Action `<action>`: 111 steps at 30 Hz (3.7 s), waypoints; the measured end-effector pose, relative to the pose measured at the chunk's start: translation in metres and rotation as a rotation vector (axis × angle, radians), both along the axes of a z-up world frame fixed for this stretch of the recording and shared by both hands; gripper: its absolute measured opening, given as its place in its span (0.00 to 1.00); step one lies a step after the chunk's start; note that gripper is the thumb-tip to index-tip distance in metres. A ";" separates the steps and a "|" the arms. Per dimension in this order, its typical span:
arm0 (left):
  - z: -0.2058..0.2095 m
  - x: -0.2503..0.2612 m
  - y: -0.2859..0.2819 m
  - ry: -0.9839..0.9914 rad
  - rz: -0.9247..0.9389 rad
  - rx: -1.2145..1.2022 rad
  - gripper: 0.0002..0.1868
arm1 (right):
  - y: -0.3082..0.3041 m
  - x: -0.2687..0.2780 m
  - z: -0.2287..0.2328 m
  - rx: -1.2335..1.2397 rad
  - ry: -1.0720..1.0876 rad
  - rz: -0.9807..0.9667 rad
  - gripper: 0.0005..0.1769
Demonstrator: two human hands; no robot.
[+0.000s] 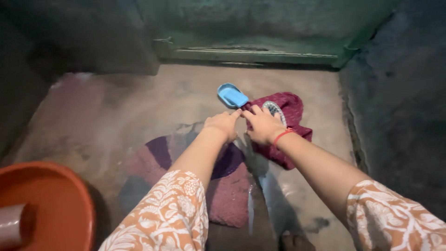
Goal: Hand-washing a patterned rug on a bathroom floor using a brush and soap.
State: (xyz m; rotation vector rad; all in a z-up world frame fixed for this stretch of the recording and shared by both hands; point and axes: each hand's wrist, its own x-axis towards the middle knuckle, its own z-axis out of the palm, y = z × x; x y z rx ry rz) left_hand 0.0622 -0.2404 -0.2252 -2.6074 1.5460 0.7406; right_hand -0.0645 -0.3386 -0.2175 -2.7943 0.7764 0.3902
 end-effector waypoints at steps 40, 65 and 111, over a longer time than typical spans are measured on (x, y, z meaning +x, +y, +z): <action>-0.225 0.060 -0.017 0.994 0.623 -0.545 0.25 | 0.010 0.046 -0.099 1.026 -0.626 -0.492 0.41; -0.132 0.067 0.163 -0.056 0.101 0.229 0.39 | 0.054 0.071 -0.140 0.373 0.311 -0.094 0.41; -0.129 0.077 0.166 0.073 0.276 0.390 0.74 | 0.101 0.050 -0.150 -0.172 0.101 0.493 0.37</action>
